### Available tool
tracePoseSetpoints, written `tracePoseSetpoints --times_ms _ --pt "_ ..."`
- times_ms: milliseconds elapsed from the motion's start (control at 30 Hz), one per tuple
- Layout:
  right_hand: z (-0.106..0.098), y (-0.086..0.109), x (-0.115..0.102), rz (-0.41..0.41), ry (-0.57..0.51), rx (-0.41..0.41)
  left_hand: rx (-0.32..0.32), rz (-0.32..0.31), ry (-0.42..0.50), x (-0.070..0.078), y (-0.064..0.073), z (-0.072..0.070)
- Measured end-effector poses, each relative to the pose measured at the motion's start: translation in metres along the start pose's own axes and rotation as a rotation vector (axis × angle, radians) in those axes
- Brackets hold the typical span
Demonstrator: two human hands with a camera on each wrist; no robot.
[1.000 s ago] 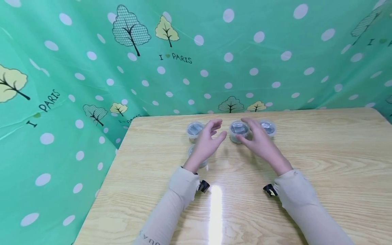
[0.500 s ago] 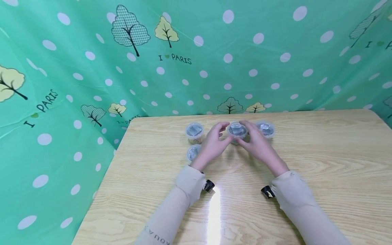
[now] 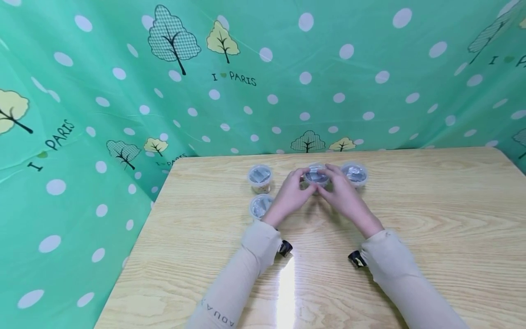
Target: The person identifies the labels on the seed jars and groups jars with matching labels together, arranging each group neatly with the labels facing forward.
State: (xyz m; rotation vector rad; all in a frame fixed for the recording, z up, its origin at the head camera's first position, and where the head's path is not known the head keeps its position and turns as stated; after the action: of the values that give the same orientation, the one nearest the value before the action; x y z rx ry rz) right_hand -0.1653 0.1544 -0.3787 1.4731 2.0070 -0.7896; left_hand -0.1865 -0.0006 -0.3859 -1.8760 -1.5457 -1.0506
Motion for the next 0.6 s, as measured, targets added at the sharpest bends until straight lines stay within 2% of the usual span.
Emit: tracePoseSetpoints --times_ms 300,600 --pt "0.0018 0.0002 0.0016 0.008 0.013 0.0 -0.004 0.014 -0.019 -0.0012 0.0015 0.0037" --pt "0.0035 0.0003 0.0031 -0.014 0.018 0.023 0.007 -0.004 -0.033 0.0 0.0021 0.0055"
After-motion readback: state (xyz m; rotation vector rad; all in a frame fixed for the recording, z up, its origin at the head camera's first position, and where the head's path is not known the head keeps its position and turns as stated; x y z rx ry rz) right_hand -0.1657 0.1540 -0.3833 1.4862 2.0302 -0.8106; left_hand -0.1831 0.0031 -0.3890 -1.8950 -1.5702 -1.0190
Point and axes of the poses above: each hand's wrist, its own y-axis away from the middle knuckle, its own z-axis out of the palm, x = y × z, the point moved 1 cm from there along -y, towards the middle knuckle, and after that the axes turned 6 degrees about -z, right-handed, at the moved point
